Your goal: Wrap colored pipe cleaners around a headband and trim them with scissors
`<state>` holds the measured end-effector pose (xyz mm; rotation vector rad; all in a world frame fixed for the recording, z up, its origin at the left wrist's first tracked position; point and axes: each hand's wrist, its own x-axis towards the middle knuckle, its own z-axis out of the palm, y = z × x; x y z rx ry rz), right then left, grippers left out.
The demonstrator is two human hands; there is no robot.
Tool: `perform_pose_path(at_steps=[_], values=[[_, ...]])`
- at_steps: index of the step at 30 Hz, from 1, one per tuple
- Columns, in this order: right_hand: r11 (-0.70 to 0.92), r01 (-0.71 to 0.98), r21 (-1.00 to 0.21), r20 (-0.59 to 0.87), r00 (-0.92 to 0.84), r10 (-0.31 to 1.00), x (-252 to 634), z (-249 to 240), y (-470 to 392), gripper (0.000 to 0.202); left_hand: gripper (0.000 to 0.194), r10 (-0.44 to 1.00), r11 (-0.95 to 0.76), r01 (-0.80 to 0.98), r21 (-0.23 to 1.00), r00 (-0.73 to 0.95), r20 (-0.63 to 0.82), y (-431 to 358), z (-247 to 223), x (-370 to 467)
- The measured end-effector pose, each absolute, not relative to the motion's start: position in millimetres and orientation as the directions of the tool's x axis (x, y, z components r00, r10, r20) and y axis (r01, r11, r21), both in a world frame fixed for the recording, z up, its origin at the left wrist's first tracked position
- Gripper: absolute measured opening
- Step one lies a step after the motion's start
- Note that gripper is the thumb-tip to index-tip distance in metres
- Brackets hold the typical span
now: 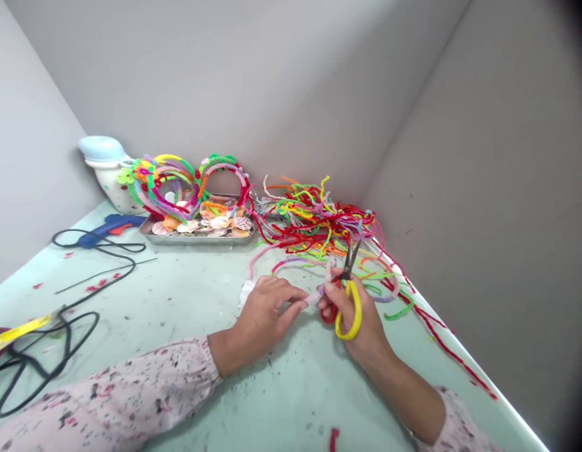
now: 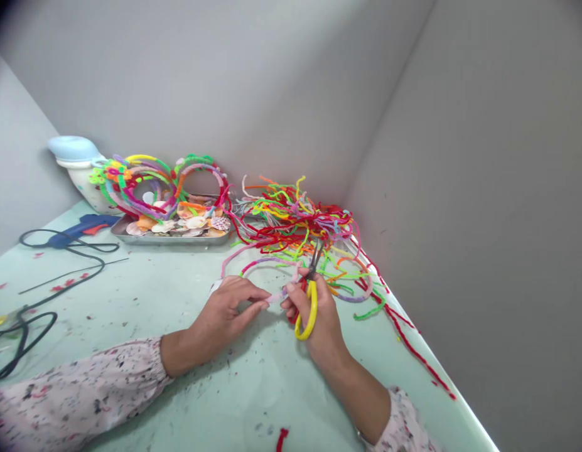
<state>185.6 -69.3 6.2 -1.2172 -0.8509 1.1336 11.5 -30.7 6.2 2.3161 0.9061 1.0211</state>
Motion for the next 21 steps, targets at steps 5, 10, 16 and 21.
perform_pose_path(at_steps=[5, 10, 16, 21], values=[[-0.072, -0.142, -0.987, -0.106, 0.247, 0.963, 175, 18, -75, 0.049, 0.01, 0.728, -0.672, 0.403, 0.621, 0.513, 0.455, -30, 3, 13], [-0.064, -0.179, -0.982, -0.109, 0.254, 0.961, 181, 11, -72, 0.043, 0.013, 0.722, -0.672, 0.388, 0.631, 0.534, 0.44, -32, 4, 13], [-0.029, -0.234, -0.972, -0.091, 0.256, 0.962, 188, -1, -67, 0.041, 0.013, 0.738, -0.65, 0.387, 0.654, 0.524, 0.425, -33, 3, 12], [-0.029, -0.263, -0.964, -0.098, 0.252, 0.963, 191, -3, -67, 0.038, 0.012, 0.746, -0.639, 0.394, 0.661, 0.528, 0.406, -33, 4, 12]])
